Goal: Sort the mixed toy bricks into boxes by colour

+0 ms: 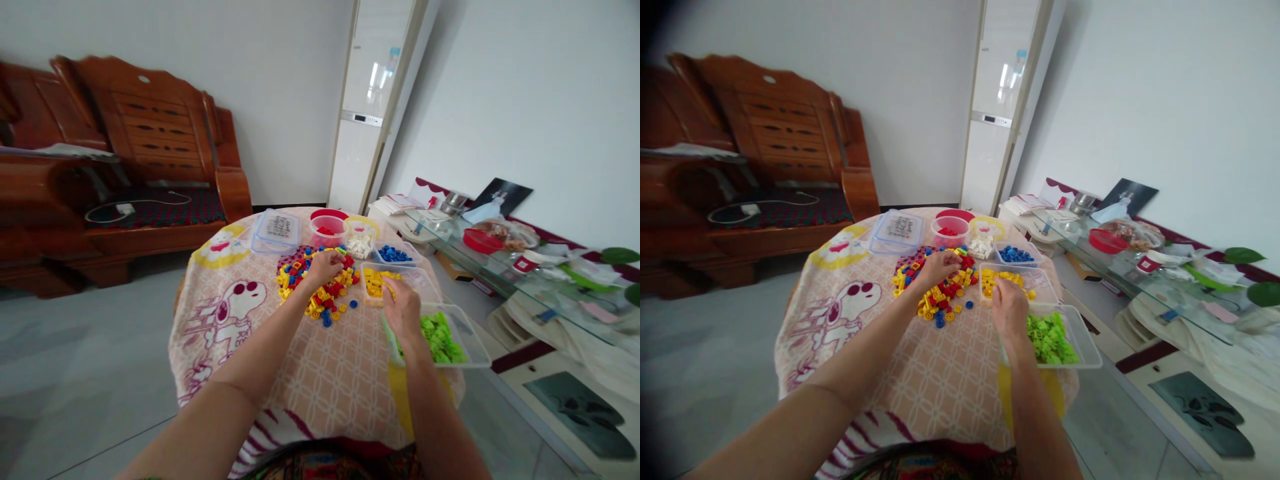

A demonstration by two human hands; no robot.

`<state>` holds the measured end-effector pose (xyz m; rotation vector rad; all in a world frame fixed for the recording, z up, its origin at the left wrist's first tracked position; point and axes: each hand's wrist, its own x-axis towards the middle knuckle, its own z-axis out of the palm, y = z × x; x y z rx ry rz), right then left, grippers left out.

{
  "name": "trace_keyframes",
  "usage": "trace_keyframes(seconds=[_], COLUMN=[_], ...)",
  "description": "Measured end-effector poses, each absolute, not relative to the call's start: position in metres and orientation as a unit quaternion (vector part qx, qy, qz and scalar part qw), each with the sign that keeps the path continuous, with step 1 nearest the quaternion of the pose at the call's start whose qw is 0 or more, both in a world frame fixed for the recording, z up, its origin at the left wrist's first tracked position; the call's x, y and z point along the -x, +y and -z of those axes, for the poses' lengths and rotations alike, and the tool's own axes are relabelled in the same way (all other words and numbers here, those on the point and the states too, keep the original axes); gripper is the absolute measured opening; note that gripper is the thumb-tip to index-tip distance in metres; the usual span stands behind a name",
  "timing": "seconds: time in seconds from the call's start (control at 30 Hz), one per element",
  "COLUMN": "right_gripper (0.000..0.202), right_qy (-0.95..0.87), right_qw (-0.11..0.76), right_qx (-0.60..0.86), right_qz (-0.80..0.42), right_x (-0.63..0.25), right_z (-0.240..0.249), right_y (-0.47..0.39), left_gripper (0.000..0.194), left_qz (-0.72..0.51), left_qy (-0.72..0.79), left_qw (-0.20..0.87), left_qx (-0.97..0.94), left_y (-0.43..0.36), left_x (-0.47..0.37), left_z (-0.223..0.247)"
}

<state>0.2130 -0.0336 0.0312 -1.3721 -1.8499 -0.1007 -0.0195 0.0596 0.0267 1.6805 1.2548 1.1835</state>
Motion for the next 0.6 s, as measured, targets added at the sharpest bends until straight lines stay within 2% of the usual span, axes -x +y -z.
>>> trace_keyframes(seconds=[0.13, 0.27, 0.37, 0.47, 0.6], right_gripper=[0.029, 0.027, 0.029, 0.032, 0.040], right_qy=[-0.765, -0.776, -0.786, -0.762, -0.716], right_qw=[0.398, 0.384, 0.371, 0.331, 0.300], right_qx=[0.507, 0.499, 0.495, 0.556, 0.623], right_qz=[0.000, -0.007, 0.003, 0.034, 0.088], right_x=[-0.166, -0.160, -0.175, -0.204, -0.253], right_z=[-0.014, -0.015, -0.035, -0.054, -0.047], right_y=[-0.032, -0.030, -0.014, 0.023, 0.077], left_gripper=[0.018, 0.021, 0.018, 0.016, 0.015], left_qz=[-0.445, -0.420, -0.409, -0.404, -0.400], left_qy=[0.505, 0.527, 0.539, 0.539, 0.539], left_qw=[0.296, 0.265, 0.250, 0.245, 0.257], left_qx=[-0.678, -0.690, -0.692, -0.697, -0.695], left_y=[0.068, 0.070, 0.066, 0.061, 0.058], left_x=[0.029, 0.031, 0.031, 0.032, 0.036], left_z=[-0.022, -0.015, -0.010, -0.007, -0.002])
